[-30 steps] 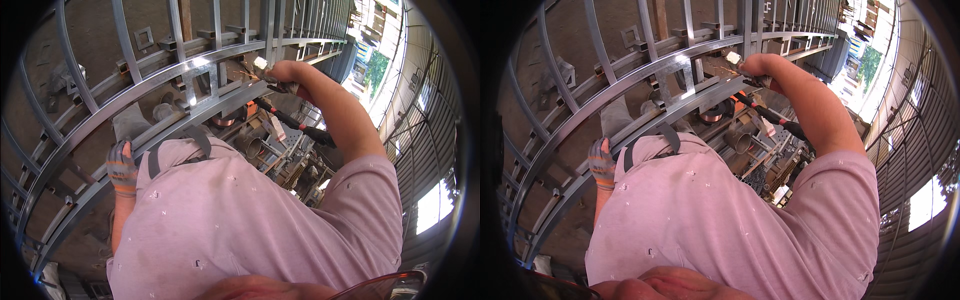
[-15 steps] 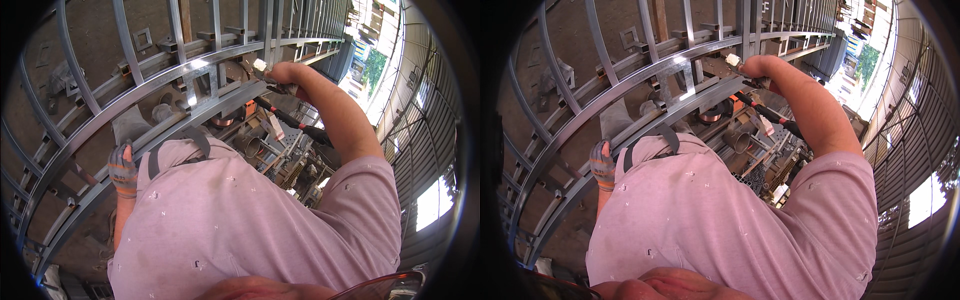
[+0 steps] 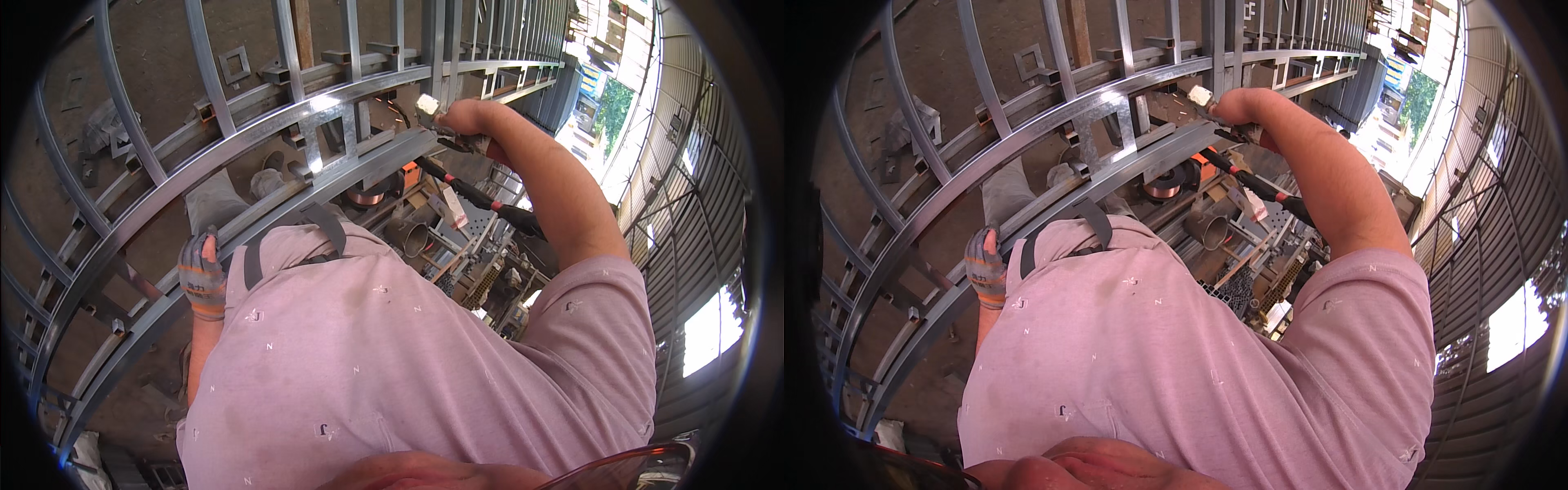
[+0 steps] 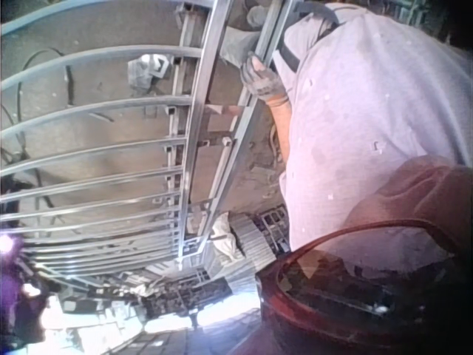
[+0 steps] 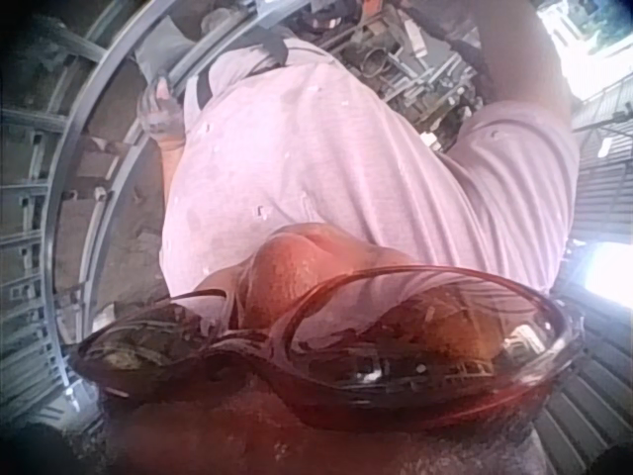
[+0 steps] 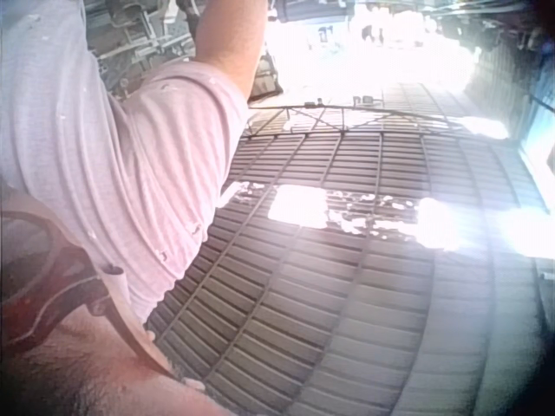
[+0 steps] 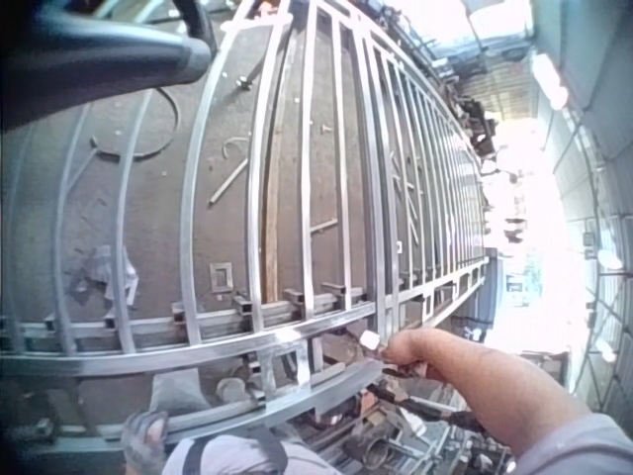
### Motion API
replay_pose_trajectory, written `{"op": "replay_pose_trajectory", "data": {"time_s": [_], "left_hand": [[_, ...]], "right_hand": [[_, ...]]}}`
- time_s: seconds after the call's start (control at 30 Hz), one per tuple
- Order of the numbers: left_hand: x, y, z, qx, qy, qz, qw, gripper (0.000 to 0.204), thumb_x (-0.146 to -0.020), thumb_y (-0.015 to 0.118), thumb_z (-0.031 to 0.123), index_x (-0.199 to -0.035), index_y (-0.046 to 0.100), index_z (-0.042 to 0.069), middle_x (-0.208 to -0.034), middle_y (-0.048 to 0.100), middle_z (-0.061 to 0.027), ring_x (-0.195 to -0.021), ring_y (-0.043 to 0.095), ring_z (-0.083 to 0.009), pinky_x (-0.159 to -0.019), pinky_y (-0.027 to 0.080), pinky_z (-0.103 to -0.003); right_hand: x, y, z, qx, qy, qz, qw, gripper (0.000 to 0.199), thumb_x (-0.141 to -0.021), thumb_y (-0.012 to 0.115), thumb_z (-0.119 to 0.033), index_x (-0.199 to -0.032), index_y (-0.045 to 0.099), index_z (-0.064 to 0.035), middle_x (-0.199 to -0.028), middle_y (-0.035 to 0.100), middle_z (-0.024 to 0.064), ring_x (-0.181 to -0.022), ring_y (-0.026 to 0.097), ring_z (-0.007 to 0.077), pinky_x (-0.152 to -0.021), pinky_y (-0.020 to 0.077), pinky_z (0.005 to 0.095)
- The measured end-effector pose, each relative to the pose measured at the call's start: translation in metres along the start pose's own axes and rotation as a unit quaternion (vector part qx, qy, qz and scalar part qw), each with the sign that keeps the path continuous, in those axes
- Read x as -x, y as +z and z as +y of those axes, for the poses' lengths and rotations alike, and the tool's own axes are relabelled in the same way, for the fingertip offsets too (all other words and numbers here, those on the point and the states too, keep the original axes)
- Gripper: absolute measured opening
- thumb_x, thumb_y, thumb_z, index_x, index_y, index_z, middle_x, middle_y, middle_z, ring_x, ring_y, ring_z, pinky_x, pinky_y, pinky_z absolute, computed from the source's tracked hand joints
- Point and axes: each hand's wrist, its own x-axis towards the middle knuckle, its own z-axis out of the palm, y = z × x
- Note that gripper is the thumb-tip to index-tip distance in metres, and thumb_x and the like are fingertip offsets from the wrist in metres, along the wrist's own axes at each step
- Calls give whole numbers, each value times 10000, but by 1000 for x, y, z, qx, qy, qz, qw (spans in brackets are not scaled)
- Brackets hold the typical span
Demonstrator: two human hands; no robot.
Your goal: The person welds joints on a large curved metal frame using a handheld welding torch. They move along the frame, applying welds at multiple intersections while holding the structure steady with gloved hands. Sparks are visible during welding. The person repositions the torch and adjusts their stance to reach different sections of the frame.
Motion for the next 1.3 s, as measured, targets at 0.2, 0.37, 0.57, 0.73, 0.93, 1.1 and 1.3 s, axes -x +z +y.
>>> {"op": "replay_pose_trajectory", "data": {"time_s": [0.2, 0.37, 0.57, 0.73, 0.93, 1.1, 1.3], "left_hand": [[1, -2, 1, 2, 0, 0, 1000, 487, -849, 622, 46, -1331, 678, 6, -1195, 703, -185, -1118, 662, -412, -1018, 531, -507], [3, -1, 0, 0, 2, -3, 1000, 521, -813, 677, 80, -1330, 669, 7, -1201, 700, -191, -1126, 662, -414, -1021, 529, -508], [-3, -4, 6, 10, -7, 1, 1000, 572, -765, 727, 80, -1326, 650, 10, -1199, 697, -206, -1131, 665, -419, -1015, 528, -512], [-8, -8, 10, -6, -6, 5, 1000, 566, -754, 724, 71, -1311, 646, 4, -1189, 697, -214, -1099, 673, -433, -1007, 531, -517], [-18, -9, 24, -43, 0, 20, 999, 607, -747, 822, 177, -1298, 641, 0, -1184, 703, -205, -1069, 676, -431, -979, 544, -515], [-22, -3, 29, -72, -16, 13, 997, 635, -780, 888, 285, -1291, 634, 7, -1163, 707, -200, -1037, 676, -424, -950, 552, -508], [-38, -16, 50, -34, -64, -18, 997, 672, -815, 877, 167, -1401, 582, 22, -1267, 698, -215, -1129, 676, -395, -976, 552, -461]], "right_hand": [[9, -3, 0, -19, 2, -10, 1000, 615, -1091, 489, -514, -1270, 719, 27, -1181, 771, 187, -1071, 728, 334, -999, 527, 448], [19, -3, 1, -49, 11, -13, 999, 627, -1095, 480, -523, -1266, 721, 29, -1151, 778, 173, -1038, 733, 332, -987, 530, 443], [-3, 19, 27, 15, -30, 33, 999, 655, -1089, 442, -544, -1224, 730, 29, -1160, 775, 193, -1118, 720, 376, -995, 526, 471], [32, 34, 69, -153, -74, 92, 981, 563, -1036, 516, -466, -1103, 723, 53, -976, 766, 190, -890, 738, 330, -871, 564, 444], [93, 77, 113, -434, -81, 207, 873, 482, -894, 842, -429, -1147, 713, -39, -831, 667, 32, -708, 618, 149, -667, 525, 339], [116, 127, 164, -556, -108, 304, 766, 392, -918, 864, -265, -1190, 703, -33, -826, 654, -6, -673, 588, 92, -604, 492, 277], [133, 159, 257, -668, -167, 318, 651, 280, -924, 808, -145, -1140, 653, -57, -810, 634, 9, -653, 611, 135, -694, 539, 320]]}}
